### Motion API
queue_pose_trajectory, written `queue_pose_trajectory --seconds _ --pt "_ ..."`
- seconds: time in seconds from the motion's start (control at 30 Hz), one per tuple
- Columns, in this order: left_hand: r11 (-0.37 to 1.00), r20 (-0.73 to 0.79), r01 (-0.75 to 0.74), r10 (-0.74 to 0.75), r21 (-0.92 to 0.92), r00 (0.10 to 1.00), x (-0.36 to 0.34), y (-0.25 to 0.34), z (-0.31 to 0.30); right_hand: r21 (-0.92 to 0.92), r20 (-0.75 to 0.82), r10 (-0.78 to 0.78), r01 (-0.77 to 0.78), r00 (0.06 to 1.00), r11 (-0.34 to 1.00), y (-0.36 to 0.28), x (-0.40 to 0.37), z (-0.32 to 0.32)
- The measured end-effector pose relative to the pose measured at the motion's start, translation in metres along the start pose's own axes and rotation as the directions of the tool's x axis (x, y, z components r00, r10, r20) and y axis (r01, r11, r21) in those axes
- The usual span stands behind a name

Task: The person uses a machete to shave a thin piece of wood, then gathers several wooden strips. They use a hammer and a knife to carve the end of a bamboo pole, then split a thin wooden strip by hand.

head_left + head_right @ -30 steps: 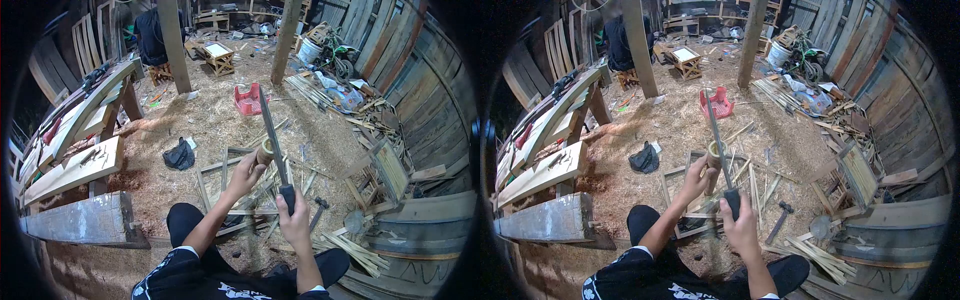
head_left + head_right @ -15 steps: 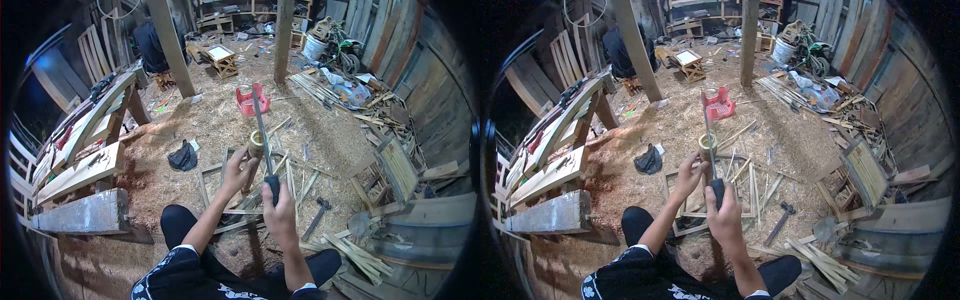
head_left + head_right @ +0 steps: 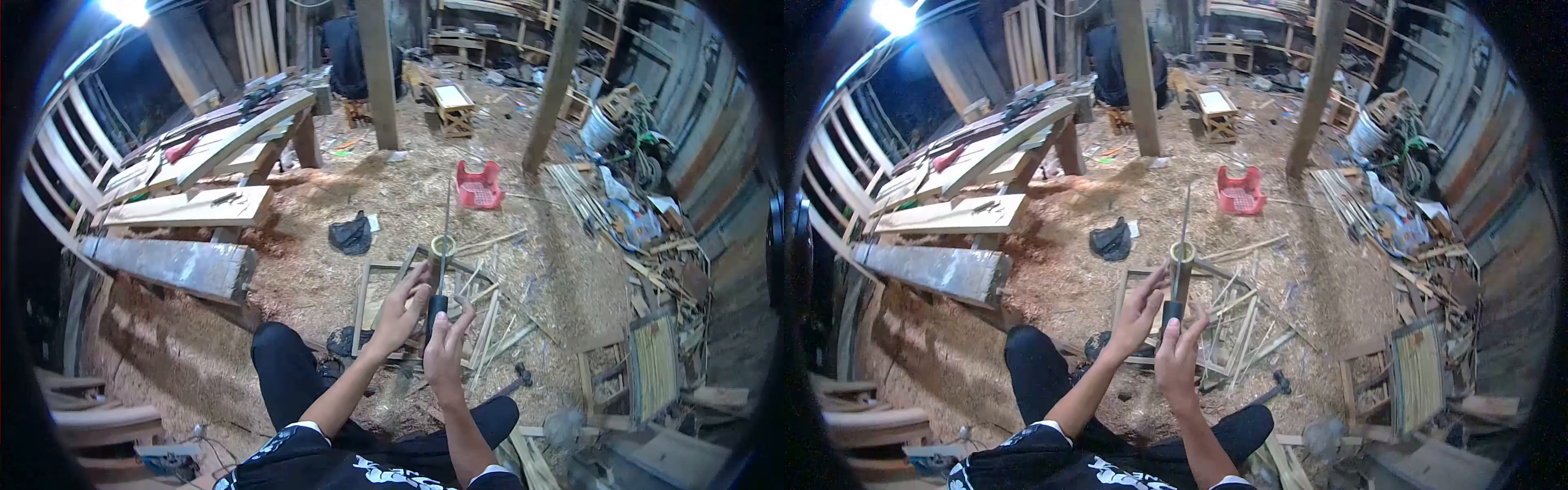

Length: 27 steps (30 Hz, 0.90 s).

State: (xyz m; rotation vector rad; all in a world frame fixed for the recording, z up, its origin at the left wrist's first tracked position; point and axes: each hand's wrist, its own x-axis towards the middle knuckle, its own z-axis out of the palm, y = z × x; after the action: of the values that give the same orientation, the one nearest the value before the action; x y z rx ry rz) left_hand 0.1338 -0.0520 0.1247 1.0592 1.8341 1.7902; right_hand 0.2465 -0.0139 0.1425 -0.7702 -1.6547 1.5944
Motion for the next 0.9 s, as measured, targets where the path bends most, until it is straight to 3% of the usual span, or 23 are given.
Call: queue_pose_trajectory --seconds 0.03,0.1,0.17,0.23,0.3,0.37,0.43,0.5,0.57,0.6,0.63,0.7,0.73,0.77,0.8,0.83,0.87,0.9 --pt "0.996 0.027 0.055 -0.053 -0.071 0.998 -0.005 0.002 0.001 0.064 -0.011 -0.050 0.050 0.999 0.997 0.002 0.000 0.003" --pt "0.987 0.020 0.085 -0.083 -0.140 0.996 -0.011 -0.001 0.000 0.081 0.058 0.031 -0.036 0.998 0.996 0.009 0.002 0.000" --pt "0.987 -0.004 0.122 -0.123 -0.101 0.992 -0.023 0.007 0.001 -0.073 0.058 -0.060 0.065 0.997 0.995 0.027 0.005 0.002" --pt "0.992 -0.026 0.122 -0.123 -0.039 0.992 -0.018 0.006 -0.006 0.011 0.062 -0.040 0.039 0.997 0.999 0.003 0.010 0.011" --pt "0.971 0.002 0.172 -0.174 -0.169 0.985 -0.019 0.006 -0.011 0.200 0.115 0.027 -0.050 0.993 0.978 0.012 0.009 0.017" --pt "0.957 0.027 0.186 -0.185 -0.223 0.982 -0.012 0.013 -0.014 0.228 0.104 0.077 -0.099 0.992 0.969 0.013 0.012 0.024" --pt "0.986 -0.037 0.119 -0.124 -0.120 0.992 -0.005 0.009 -0.017 0.021 0.127 0.010 -0.012 0.992 1.000 0.013 0.019 0.025" --pt "0.981 -0.015 0.137 -0.140 -0.141 0.990 0.003 -0.001 -0.022 0.041 0.124 -0.042 0.037 0.991 0.998 0.015 0.028 0.023" --pt "0.999 -0.067 0.043 -0.041 0.021 0.997 0.005 -0.009 -0.025 -0.290 0.176 0.027 0.026 0.984 0.957 0.010 0.042 0.006" --pt "0.988 -0.014 0.154 -0.154 0.030 0.988 0.005 -0.002 -0.031 -0.294 0.078 -0.015 0.038 0.997 0.955 0.017 0.056 0.004" --pt "0.988 -0.011 0.153 -0.153 0.025 0.988 0.003 0.005 -0.034 -0.299 0.075 -0.017 0.039 0.997 0.954 0.017 0.070 0.004" --pt "0.938 0.003 0.310 -0.313 -0.156 0.950 0.002 0.013 -0.041 -0.461 0.049 -0.334 0.318 0.941 0.828 0.015 0.101 0.011" --pt "0.936 0.029 0.317 -0.316 -0.151 0.948 0.003 0.013 -0.045 -0.461 0.047 -0.332 0.315 0.942 0.829 0.021 0.115 0.018" --pt "0.937 0.030 0.315 -0.315 -0.150 0.949 0.003 0.008 -0.047 -0.511 0.066 -0.452 0.419 0.890 0.751 0.030 0.131 0.026" --pt "0.994 -0.004 0.110 -0.110 0.000 0.994 0.004 0.007 -0.048 -0.554 0.094 -0.566 0.516 0.819 0.654 0.030 0.139 0.032" --pt "0.983 -0.011 -0.100 0.103 0.154 0.995 0.005 0.007 -0.049 -0.552 0.100 -0.572 0.523 0.814 0.649 0.030 0.140 0.033" --pt "0.983 -0.005 0.025 -0.024 0.180 1.000 0.002 0.009 -0.052 -0.290 0.143 -0.356 0.383 0.923 0.877 0.029 0.141 0.032" --pt "0.984 -0.011 0.022 -0.021 0.178 1.000 0.001 0.010 -0.056 -0.024 0.252 -0.134 0.144 0.959 0.989 0.028 0.140 0.033"
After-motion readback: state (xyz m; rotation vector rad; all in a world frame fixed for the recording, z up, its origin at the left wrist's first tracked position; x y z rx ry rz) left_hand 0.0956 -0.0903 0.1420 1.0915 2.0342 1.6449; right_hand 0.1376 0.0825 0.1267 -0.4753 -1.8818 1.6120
